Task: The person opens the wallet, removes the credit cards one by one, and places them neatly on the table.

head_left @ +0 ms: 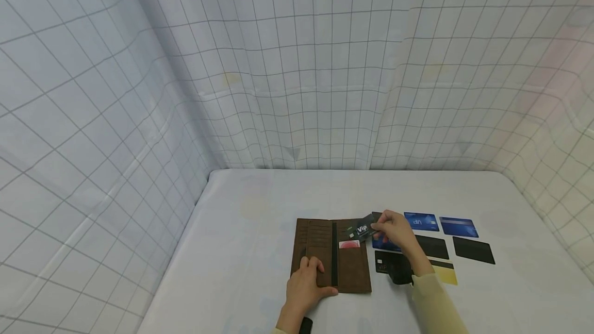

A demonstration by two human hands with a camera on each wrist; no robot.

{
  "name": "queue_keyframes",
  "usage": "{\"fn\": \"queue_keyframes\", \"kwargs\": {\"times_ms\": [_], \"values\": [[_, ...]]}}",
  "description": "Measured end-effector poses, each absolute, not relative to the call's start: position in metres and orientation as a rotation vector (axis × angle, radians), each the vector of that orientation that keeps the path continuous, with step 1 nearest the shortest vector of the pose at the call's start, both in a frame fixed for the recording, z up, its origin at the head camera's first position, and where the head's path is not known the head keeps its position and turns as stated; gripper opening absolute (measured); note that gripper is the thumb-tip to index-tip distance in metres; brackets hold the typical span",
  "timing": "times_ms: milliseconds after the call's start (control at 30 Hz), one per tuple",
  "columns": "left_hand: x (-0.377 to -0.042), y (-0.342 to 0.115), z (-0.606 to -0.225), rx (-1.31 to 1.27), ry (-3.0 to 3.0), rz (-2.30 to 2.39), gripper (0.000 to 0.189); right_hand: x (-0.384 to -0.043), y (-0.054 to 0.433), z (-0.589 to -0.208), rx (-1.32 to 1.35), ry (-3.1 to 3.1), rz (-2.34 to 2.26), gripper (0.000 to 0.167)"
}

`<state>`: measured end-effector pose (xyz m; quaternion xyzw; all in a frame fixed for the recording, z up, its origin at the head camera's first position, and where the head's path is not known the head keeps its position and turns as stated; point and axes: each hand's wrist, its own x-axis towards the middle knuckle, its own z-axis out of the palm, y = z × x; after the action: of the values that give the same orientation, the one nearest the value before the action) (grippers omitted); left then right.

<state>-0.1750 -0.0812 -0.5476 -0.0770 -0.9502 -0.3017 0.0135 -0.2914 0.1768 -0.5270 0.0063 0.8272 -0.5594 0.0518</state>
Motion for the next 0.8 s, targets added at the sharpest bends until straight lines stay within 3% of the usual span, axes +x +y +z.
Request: {"fn": "queue_keyframes", "kwargs": {"times_ms": [800], "values": [[-0.1751, -0.0814, -0.5488, -0.238, -2.956, -0.940, 0.055, -0.2864, 0.1779, -0.5214, 0.138, 2.527, -1.732, 0.014]]}}
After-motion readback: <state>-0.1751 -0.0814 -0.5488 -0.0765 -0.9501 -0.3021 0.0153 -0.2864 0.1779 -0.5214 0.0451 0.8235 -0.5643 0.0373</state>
